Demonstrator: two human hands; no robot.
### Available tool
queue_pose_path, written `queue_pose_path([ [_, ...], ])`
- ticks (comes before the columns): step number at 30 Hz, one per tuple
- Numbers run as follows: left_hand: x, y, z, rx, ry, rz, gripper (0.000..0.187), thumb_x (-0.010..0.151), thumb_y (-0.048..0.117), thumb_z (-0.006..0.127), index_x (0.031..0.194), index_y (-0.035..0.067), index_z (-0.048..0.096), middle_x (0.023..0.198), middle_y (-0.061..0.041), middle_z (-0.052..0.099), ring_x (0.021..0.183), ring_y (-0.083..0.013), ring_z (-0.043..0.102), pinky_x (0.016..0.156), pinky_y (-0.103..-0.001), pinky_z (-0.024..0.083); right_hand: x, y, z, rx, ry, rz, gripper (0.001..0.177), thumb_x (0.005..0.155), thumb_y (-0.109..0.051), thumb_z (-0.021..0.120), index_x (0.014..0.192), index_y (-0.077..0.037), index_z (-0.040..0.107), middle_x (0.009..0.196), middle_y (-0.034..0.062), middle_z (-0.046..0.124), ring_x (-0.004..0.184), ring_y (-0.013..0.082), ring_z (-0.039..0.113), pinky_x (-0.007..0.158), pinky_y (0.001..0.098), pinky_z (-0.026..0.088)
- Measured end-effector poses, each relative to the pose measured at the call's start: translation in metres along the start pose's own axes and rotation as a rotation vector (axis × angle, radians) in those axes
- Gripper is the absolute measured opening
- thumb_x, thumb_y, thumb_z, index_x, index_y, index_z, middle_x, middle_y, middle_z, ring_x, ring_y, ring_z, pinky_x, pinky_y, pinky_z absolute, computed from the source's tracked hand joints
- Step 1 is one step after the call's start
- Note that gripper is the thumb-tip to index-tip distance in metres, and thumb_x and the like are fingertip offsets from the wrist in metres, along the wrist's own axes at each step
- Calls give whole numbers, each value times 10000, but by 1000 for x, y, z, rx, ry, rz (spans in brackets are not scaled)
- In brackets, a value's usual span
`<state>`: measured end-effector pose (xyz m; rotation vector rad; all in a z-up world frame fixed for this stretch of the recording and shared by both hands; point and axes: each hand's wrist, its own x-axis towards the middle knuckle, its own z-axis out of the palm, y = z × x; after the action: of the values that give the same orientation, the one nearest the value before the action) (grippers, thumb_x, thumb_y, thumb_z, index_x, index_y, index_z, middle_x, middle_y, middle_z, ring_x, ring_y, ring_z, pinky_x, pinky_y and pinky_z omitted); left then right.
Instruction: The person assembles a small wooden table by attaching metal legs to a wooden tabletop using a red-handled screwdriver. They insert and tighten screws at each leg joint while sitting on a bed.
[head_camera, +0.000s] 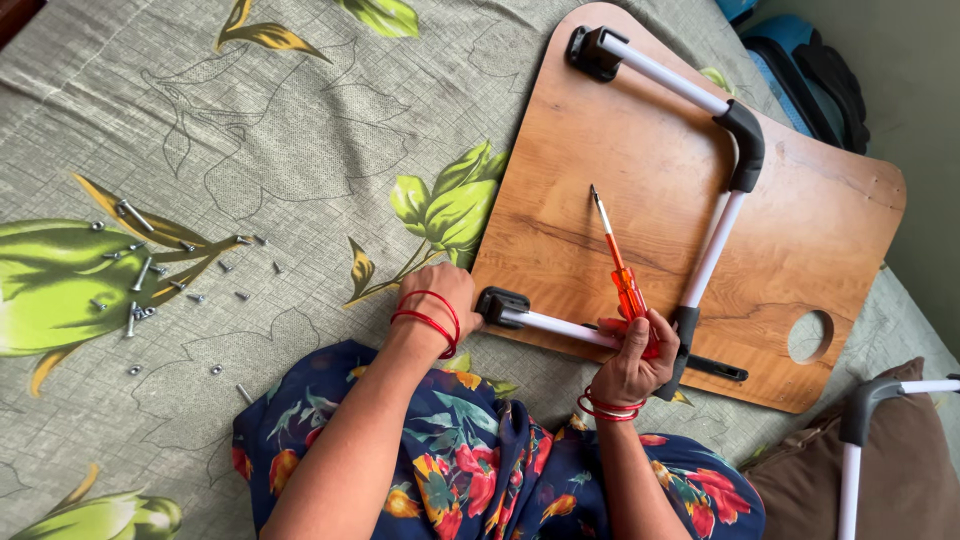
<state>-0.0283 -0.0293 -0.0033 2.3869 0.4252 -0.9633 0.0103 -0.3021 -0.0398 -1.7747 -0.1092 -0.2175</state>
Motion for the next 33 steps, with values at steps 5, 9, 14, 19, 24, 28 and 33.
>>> queue_pose_path([
  [5,5,-1,-9,-43,-82,-4,529,770,513,857,1006,50,762,1071,-167,730,1042,-311,710,892,-412,576,4,1,2,0,-11,3,224,1126,-168,557,1273,1,551,1090,163,713,789,203,718,708,330,616],
  [9,5,-3,-14,-64,-88,3,534,788,514,841,1018,39,767,1081,-173,737,1047,-314,715,905,-416,575,4,2,2,-13,-20,-6,224,1127,-166,557,1276,2,553,1082,159,705,785,202,717,716,332,617],
  [14,9,-7,-13,-80,-83,12,533,765,486,860,1042,42,765,1116,-175,729,1070,-325,705,924,-423,572,3,2,1,4,-30,3,221,1128,-161,557,1275,4,555,1096,163,701,789,205,716,715,336,618],
  [19,10,-10,-15,-100,-97,14,533,747,464,879,1050,41,767,1132,-182,727,1078,-327,705,936,-424,571,2,0,2,2,-33,-4,219,1123,-162,551,1267,2,556,1093,164,701,779,208,725,709,334,618],
  [24,7,-10,-17,-85,-103,30,536,739,462,889,1062,54,764,1141,-181,719,1084,-331,701,937,-423,571,1,-1,1,3,-26,2,214,1132,-155,556,1264,13,562,1078,170,694,784,209,717,715,334,616],
  [28,7,-10,-20,-72,-137,33,555,741,483,891,1068,54,762,1133,-179,724,1077,-326,706,930,-422,576,0,-2,0,-18,-37,8,233,1119,-166,547,1271,11,550,1068,168,705,783,201,725,717,326,620],
  [33,8,-10,-18,-84,-133,27,550,738,478,893,1067,56,767,1123,-178,731,1064,-324,714,922,-421,581,-1,-2,-1,-17,-42,-10,230,1130,-169,549,1270,13,559,1054,168,701,794,201,725,727,331,625],
])
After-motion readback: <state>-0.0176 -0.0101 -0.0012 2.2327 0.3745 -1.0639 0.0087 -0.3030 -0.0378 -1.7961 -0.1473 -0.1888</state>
